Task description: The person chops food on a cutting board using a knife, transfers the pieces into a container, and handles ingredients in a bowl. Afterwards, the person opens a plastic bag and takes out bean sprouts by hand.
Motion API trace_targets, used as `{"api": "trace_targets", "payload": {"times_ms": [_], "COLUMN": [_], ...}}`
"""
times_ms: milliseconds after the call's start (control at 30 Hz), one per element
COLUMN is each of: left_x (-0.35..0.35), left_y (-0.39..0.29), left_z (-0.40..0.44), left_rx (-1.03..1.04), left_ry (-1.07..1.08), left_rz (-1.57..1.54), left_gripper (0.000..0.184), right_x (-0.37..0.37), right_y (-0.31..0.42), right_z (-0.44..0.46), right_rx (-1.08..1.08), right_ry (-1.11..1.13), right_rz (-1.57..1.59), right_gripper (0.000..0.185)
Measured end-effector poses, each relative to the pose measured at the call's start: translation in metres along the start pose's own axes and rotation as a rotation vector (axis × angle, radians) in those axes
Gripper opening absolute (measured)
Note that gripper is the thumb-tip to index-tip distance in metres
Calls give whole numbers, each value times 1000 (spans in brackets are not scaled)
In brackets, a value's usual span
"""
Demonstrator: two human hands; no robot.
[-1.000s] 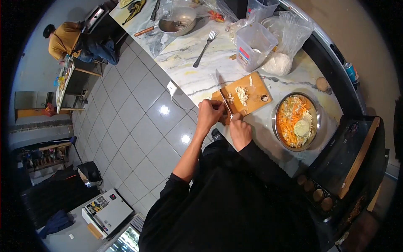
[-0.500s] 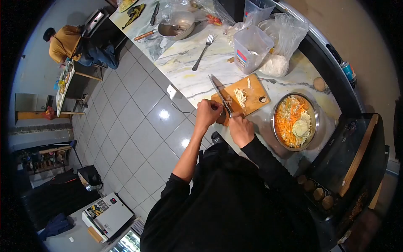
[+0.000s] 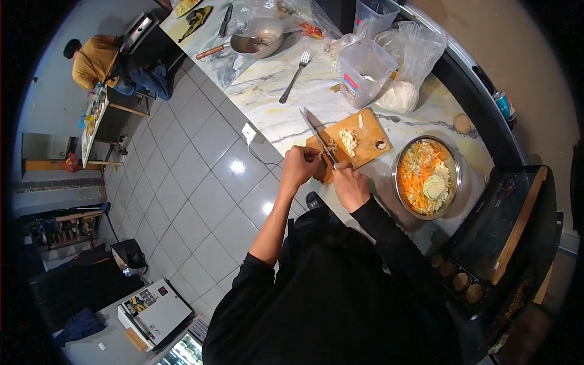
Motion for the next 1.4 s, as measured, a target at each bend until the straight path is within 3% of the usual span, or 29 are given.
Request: {"api": "trace_targets", "payload": {"times_ms": [200, 467, 600, 800, 867, 1067, 1167, 1400], "left_x": [5, 1, 0, 7, 4, 3, 5, 8], "left_y": [2, 10, -1, 2, 5, 9, 9, 5], "left_z": [0, 2, -1, 1, 4, 5, 5, 5], "left_rx": [-17, 65, -16, -1, 22, 67, -17, -20], "left_ry": [-13, 11, 13, -5, -9, 58, 74, -4], "left_rz": [-30, -68, -82, -64, -66, 7, -22, -90], "left_gripper": [20, 16, 14, 13, 12, 16, 16, 11], "right_x": [24, 15, -5, 31, 25, 7, -10, 23], "right_y": [4, -4, 2, -3, 1, -7, 0, 0], "right_z": [-2, -2, 1, 6, 4, 2, 0, 0], "right_rx": [28, 14, -12, 68, 46, -27, -41, 37], "right_ry": [120, 63, 64, 114, -21, 35, 16, 51], "right_rz": [85, 24, 27, 55, -82, 6, 17, -8], "right_gripper": [19, 13, 13, 16, 15, 18, 18, 13]}}
Point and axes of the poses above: each hand's wrist, its own z-axis towards the middle knuckle, its own x-axis out of the palm, y = z × x, the point moved 9 cm from there along z, towards the middle knuckle, and after that the axes turned 13 degrees about y, right-handed, at the moved point
